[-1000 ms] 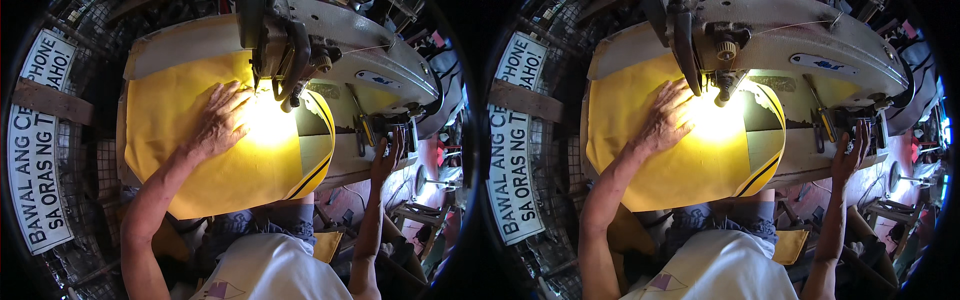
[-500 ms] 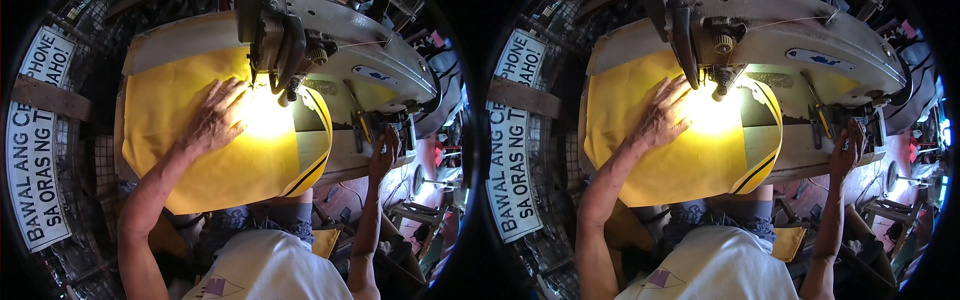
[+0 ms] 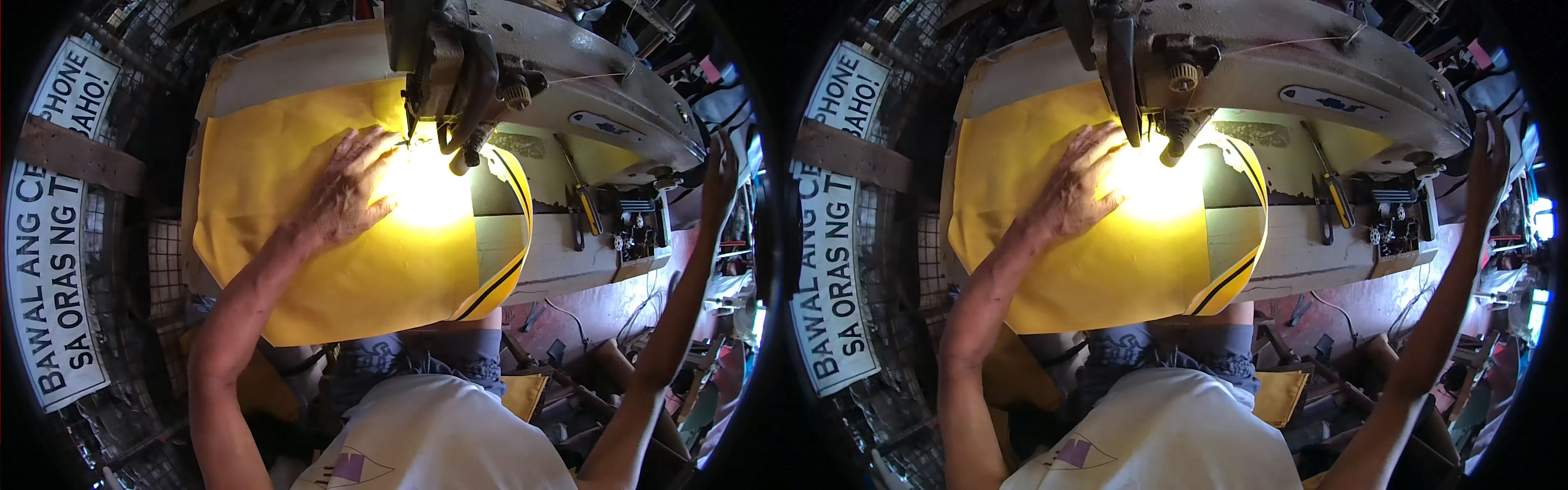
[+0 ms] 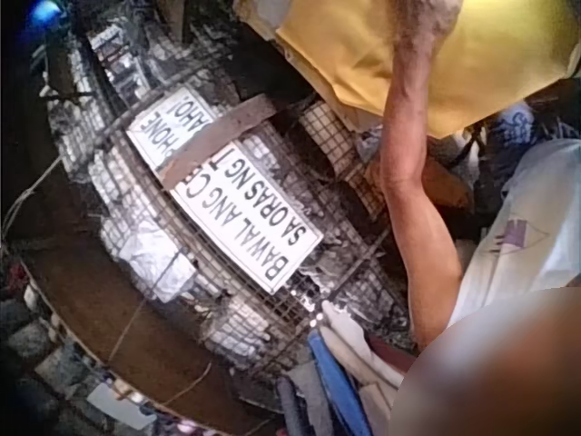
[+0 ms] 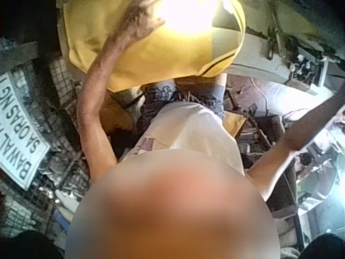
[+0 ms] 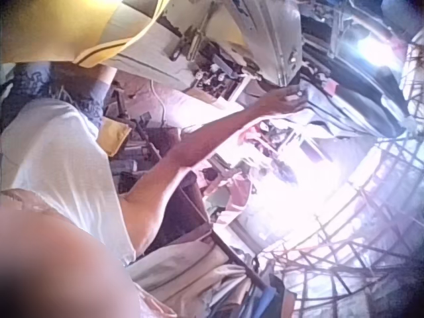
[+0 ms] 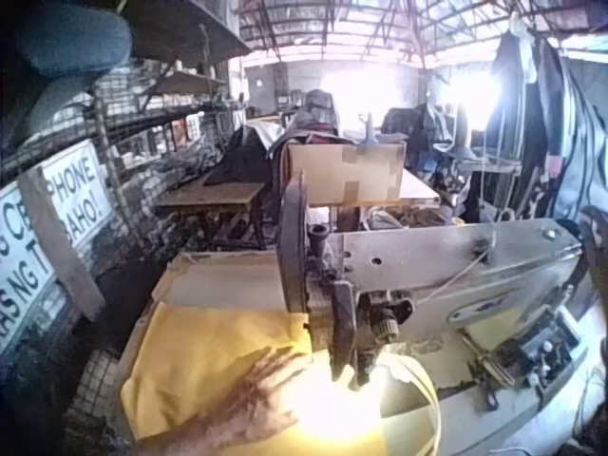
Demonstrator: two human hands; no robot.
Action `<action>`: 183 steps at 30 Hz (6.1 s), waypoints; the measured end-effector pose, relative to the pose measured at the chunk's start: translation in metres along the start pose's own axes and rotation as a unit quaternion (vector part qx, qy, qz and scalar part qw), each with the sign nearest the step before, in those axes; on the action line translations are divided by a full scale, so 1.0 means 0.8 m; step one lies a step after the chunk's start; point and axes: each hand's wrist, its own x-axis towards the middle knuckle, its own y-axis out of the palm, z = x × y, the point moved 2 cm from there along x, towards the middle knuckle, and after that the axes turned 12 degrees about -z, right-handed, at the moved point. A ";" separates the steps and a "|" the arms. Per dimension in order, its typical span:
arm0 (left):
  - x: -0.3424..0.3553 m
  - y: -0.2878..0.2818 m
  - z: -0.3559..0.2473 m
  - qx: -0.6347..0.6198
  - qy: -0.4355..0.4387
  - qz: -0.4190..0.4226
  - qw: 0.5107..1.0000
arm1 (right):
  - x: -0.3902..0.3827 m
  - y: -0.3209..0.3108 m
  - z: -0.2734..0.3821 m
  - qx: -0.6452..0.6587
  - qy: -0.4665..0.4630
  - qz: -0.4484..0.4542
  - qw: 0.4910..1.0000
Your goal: The person uses an industrial sewing machine to sew a yellow fabric piece and attach a strap handle.
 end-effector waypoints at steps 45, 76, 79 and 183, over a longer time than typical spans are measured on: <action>0.086 0.037 0.106 0.026 -0.070 0.013 0.997 | 0.005 0.076 -0.135 0.241 0.093 0.163 0.952; -0.017 0.020 -0.180 -0.156 -0.209 0.009 0.965 | -0.254 -0.025 0.390 0.363 0.152 0.290 0.872; -0.006 0.036 -0.191 -0.130 -0.225 0.015 0.966 | -0.238 -0.016 0.391 0.369 0.175 0.277 0.870; -0.048 0.022 -0.079 -0.786 -0.460 -0.118 0.395 | -0.223 -0.042 0.519 0.345 -0.035 0.103 0.932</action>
